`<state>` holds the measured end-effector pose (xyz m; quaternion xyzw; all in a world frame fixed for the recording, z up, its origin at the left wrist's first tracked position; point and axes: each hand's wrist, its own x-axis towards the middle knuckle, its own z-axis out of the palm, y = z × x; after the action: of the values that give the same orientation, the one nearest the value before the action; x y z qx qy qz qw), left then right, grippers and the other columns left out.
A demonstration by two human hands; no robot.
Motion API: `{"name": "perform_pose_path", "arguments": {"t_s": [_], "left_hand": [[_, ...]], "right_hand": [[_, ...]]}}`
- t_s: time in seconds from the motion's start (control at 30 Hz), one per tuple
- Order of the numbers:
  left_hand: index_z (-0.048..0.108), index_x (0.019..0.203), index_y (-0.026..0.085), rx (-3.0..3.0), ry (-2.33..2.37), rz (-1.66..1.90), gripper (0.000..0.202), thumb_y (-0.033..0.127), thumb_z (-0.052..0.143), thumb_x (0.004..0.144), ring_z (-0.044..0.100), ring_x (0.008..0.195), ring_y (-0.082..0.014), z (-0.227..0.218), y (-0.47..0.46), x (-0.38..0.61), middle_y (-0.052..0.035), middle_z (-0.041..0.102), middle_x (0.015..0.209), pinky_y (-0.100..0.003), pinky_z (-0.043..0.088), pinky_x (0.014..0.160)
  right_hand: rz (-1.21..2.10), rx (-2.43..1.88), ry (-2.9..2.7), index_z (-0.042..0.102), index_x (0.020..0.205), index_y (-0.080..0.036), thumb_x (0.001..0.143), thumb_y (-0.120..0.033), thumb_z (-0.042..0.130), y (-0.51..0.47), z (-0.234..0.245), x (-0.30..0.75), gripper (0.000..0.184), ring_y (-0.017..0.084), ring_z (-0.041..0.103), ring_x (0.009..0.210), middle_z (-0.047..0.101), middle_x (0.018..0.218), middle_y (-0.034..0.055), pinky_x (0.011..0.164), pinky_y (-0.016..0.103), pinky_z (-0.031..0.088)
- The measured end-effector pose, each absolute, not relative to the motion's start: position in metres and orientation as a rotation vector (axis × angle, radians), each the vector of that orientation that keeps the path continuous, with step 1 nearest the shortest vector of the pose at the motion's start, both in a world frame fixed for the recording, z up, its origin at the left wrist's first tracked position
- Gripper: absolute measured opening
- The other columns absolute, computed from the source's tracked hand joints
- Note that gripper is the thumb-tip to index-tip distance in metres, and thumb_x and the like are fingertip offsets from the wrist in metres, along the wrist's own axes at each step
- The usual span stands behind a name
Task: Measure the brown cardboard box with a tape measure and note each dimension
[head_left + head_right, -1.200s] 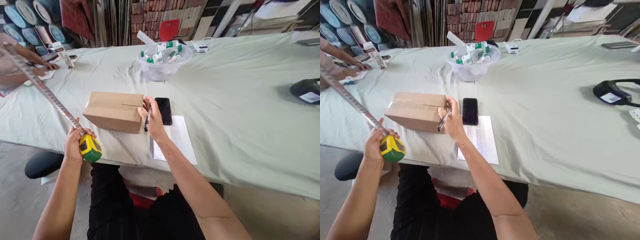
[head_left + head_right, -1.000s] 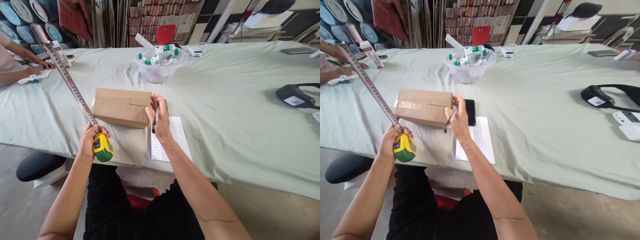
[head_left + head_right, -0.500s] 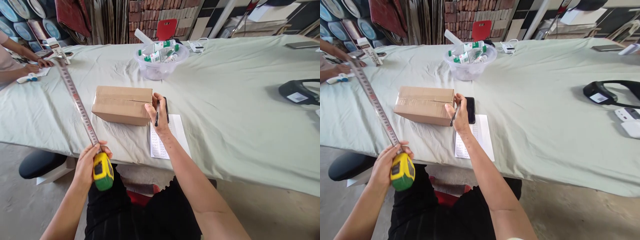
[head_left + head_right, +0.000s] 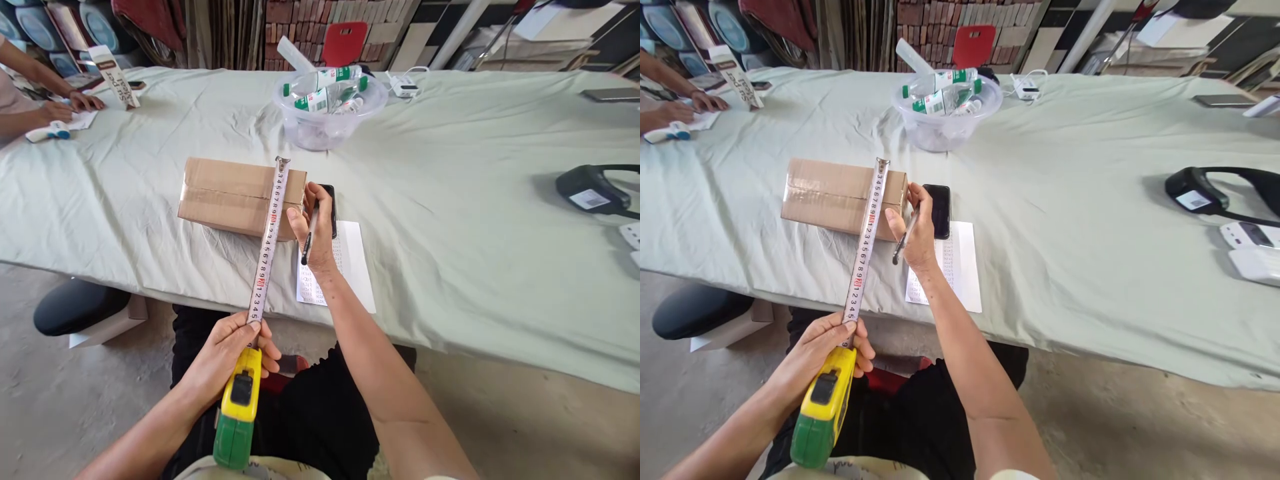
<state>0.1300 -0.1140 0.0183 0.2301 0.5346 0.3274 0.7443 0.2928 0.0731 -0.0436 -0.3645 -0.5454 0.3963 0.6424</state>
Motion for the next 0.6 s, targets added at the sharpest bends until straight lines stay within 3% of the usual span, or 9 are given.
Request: {"name": "perform_pose_path", "arguments": {"t_s": [0.6], "left_hand": [[0.065,0.082,0.015,0.452,1.115,0.745,0.036,0.048,0.078,0.079,0.071,0.058,-0.0188,0.007,-0.116,0.131,-0.0084,0.075,0.071,-0.026,0.055,0.055]], "right_hand": [[0.95,-0.887,-1.185,0.042,0.13,-0.031,0.082,-0.059,0.072,0.074,-0.035,0.286,0.063,0.025,0.053,0.141,0.053,0.148,0.0097,0.123,0.05,0.039]]}}
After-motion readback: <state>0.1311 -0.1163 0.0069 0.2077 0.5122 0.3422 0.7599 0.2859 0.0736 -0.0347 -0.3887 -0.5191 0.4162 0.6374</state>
